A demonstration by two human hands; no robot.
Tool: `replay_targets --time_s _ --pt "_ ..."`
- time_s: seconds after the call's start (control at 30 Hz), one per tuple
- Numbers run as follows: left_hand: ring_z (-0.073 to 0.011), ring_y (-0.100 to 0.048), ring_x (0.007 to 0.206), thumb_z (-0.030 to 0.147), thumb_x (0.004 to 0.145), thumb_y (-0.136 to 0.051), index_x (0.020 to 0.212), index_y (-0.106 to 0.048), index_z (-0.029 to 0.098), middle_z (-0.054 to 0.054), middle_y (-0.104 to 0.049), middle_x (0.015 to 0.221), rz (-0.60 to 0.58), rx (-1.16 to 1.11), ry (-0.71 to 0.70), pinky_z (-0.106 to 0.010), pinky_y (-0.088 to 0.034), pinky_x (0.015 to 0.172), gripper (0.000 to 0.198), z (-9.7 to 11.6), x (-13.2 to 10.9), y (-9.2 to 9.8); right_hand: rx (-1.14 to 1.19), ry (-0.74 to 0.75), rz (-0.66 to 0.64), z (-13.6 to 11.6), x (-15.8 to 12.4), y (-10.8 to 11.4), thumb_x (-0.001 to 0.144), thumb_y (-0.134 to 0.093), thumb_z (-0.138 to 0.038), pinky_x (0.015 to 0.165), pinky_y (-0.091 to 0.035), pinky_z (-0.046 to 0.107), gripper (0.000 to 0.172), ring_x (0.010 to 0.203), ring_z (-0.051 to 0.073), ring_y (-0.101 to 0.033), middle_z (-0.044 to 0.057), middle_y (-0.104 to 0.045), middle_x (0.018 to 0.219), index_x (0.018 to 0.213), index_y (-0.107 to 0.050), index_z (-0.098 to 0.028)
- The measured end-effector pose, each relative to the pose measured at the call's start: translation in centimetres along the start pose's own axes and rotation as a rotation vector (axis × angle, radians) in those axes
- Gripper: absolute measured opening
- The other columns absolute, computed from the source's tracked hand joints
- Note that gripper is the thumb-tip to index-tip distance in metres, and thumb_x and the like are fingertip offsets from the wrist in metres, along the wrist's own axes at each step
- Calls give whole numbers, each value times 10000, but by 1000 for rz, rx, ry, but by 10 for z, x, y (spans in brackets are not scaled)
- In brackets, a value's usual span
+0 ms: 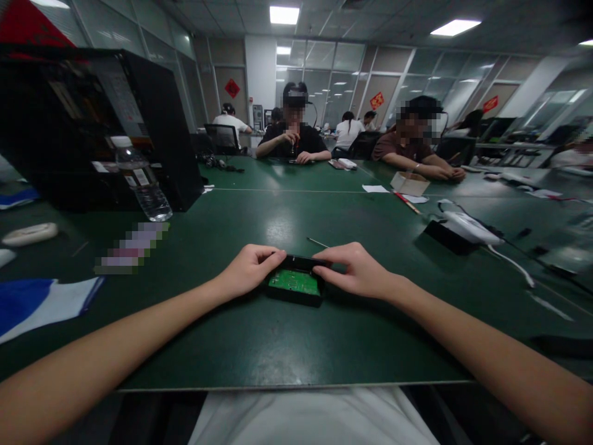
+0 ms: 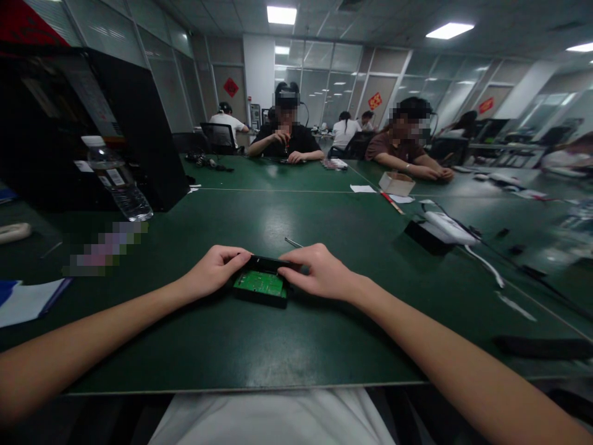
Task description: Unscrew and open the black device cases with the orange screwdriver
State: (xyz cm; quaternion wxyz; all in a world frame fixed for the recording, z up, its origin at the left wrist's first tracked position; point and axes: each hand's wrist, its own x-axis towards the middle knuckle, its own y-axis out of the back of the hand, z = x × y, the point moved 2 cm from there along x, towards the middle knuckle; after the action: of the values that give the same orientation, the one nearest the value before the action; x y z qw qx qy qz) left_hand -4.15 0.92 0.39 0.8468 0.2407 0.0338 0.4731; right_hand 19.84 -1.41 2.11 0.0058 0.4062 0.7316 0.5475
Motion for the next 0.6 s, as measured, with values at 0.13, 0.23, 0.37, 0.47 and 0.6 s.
replay_targets --time_s 0.13,0.23,0.37,0.47,0.6 --pt "-115 -457 560 591 941 -524 773 -672 117 12 -534 620 -2 -41 17 -220 -356 517 525 1 0 -1 6 -26 29 0 -2 -1 970 -587 -316 674 -526 213 225 716 126 -700 44 -767 859 1060 -719 -159" --pt "-111 -441 557 607 938 -524 760 -655 120 16 -516 616 -6 -51 15 -220 -344 511 534 1 0 -1 -20 -16 28 1 -3 0 969 -590 -317 691 -539 219 253 732 130 -712 48 -774 894 1144 -695 -167" --pt "-108 -428 550 630 935 -519 732 -637 125 23 -497 604 3 -54 7 -219 -334 504 556 0 0 -1 -138 69 13 0 -4 0 985 -560 -278 677 -530 240 421 691 138 -708 39 -772 857 1391 -570 -167" --pt "-112 -448 554 632 939 -508 745 -646 128 22 -514 608 -3 -59 18 -222 -355 517 557 -2 1 -1 -217 149 -15 -1 -5 0 1000 -525 -254 669 -521 255 439 694 144 -706 56 -779 917 1430 -537 -167" --pt "-139 -552 640 578 950 -516 846 -688 124 -10 -618 706 -22 -75 28 -244 -434 595 496 -4 3 1 -240 182 1 -1 -5 -1 1008 -512 -249 703 -534 274 440 751 156 -713 77 -780 990 1440 -528 -172"
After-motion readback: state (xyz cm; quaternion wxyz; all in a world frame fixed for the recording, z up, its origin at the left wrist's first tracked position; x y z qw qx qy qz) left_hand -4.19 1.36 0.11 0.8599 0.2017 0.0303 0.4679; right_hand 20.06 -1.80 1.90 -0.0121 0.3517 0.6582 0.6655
